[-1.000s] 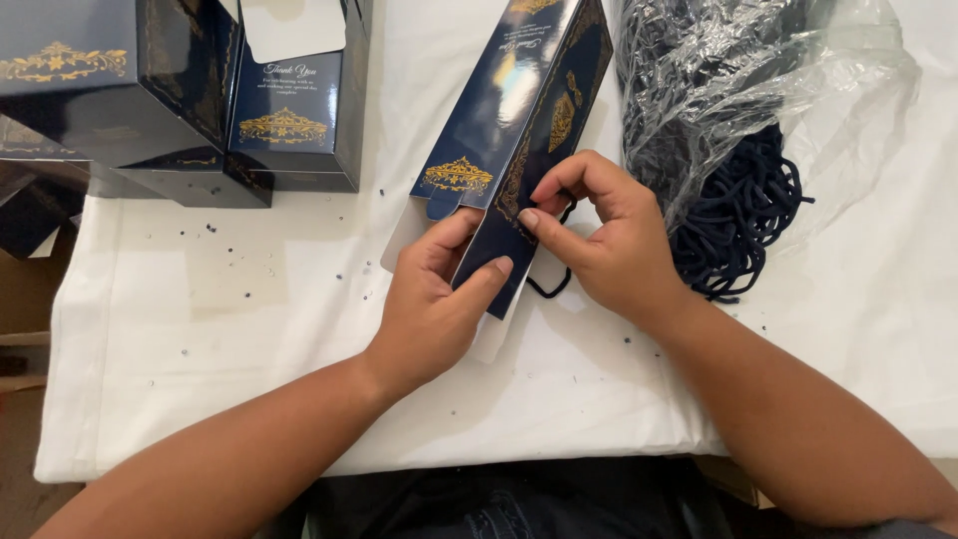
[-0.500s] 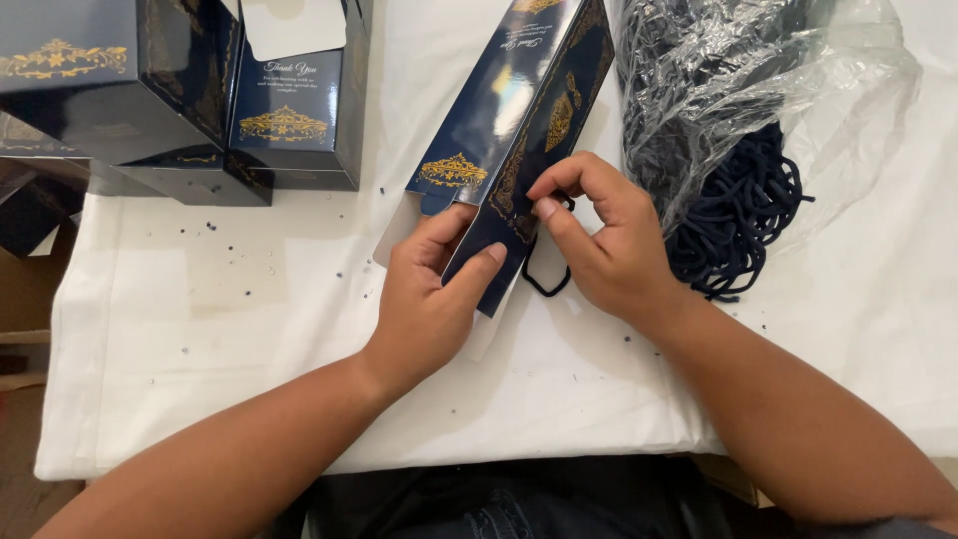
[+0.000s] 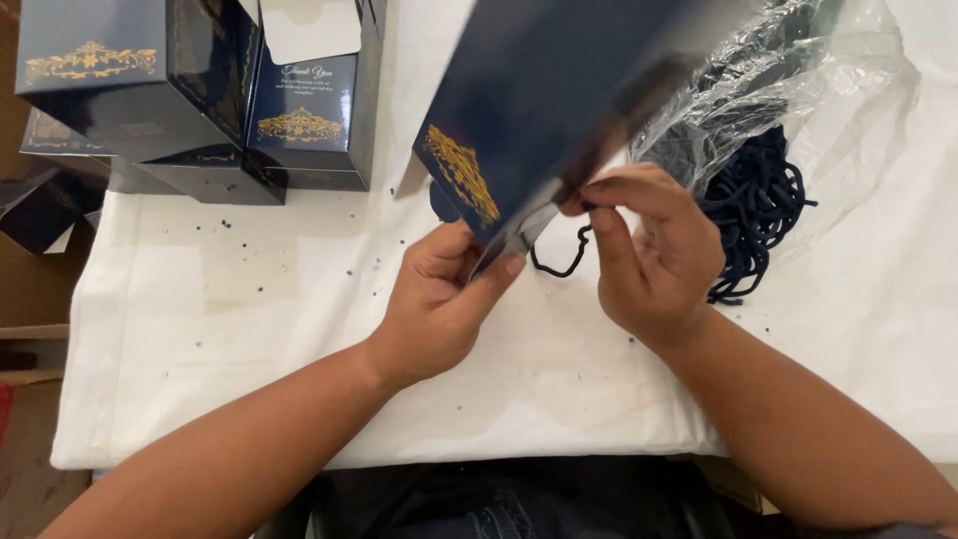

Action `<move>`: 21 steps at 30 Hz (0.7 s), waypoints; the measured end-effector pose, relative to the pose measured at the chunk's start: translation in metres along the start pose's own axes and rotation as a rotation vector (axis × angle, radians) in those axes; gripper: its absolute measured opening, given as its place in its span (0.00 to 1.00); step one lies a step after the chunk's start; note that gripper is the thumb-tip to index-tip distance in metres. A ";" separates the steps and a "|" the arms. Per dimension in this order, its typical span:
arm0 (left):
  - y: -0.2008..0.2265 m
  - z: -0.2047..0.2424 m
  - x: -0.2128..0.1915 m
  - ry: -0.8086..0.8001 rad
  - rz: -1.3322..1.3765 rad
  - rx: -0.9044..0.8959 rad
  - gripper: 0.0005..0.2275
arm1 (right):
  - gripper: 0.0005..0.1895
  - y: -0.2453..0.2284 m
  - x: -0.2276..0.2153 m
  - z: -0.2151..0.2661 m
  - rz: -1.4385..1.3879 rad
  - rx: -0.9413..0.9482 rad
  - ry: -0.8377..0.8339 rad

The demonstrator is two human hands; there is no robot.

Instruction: Assembling a decorative cardboard box and attaching a cord handle by threading it through pre-cut holes.

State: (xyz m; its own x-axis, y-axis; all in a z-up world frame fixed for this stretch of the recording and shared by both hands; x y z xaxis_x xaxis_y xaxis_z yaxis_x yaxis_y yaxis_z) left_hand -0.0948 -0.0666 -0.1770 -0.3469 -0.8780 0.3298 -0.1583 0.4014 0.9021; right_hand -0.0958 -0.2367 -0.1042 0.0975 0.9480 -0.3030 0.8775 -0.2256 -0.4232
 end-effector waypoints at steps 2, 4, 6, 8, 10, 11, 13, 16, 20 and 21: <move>0.020 0.000 0.010 -0.063 -0.025 0.028 0.10 | 0.05 -0.001 -0.001 0.006 0.027 -0.013 -0.003; 0.010 0.001 0.010 -0.074 0.030 0.030 0.12 | 0.05 -0.005 -0.001 0.002 0.005 -0.021 -0.011; 0.005 0.002 0.011 -0.084 0.085 0.035 0.13 | 0.06 -0.005 0.000 0.001 -0.019 -0.032 -0.020; 0.005 0.004 0.015 -0.111 0.078 0.007 0.12 | 0.07 -0.005 0.001 0.003 0.004 -0.087 -0.008; 0.006 0.002 0.015 -0.110 0.077 0.002 0.13 | 0.07 -0.002 0.002 0.003 -0.010 -0.076 -0.008; 0.007 0.002 0.014 -0.106 0.075 -0.003 0.13 | 0.06 0.000 0.002 0.004 -0.027 -0.065 -0.010; 0.014 0.001 0.016 -0.105 0.048 0.006 0.13 | 0.07 -0.002 0.000 0.003 -0.024 -0.061 -0.021; 0.012 0.009 0.017 -0.117 -0.034 0.096 0.14 | 0.07 -0.001 -0.001 0.005 -0.015 -0.060 -0.029; 0.041 0.017 0.021 -0.235 -0.256 0.260 0.22 | 0.07 -0.004 -0.004 0.006 -0.030 -0.033 -0.041; 0.038 0.017 0.020 -0.236 -0.255 0.259 0.22 | 0.07 -0.006 -0.004 0.005 -0.028 -0.032 -0.041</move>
State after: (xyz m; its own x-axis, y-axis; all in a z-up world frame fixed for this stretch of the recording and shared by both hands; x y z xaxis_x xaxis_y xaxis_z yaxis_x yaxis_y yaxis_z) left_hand -0.1238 -0.0640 -0.1405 -0.4640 -0.8858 0.0052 -0.4829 0.2578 0.8369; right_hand -0.1034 -0.2401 -0.1050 0.0539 0.9438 -0.3260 0.8942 -0.1909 -0.4048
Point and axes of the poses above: each hand's wrist, its own z-axis away from the middle knuckle, its own x-axis out of the palm, y = z × x, the point moved 6 cm from there along -z, towards the middle knuckle, and after that the axes turned 5 degrees about -y, right-handed, at the moved point
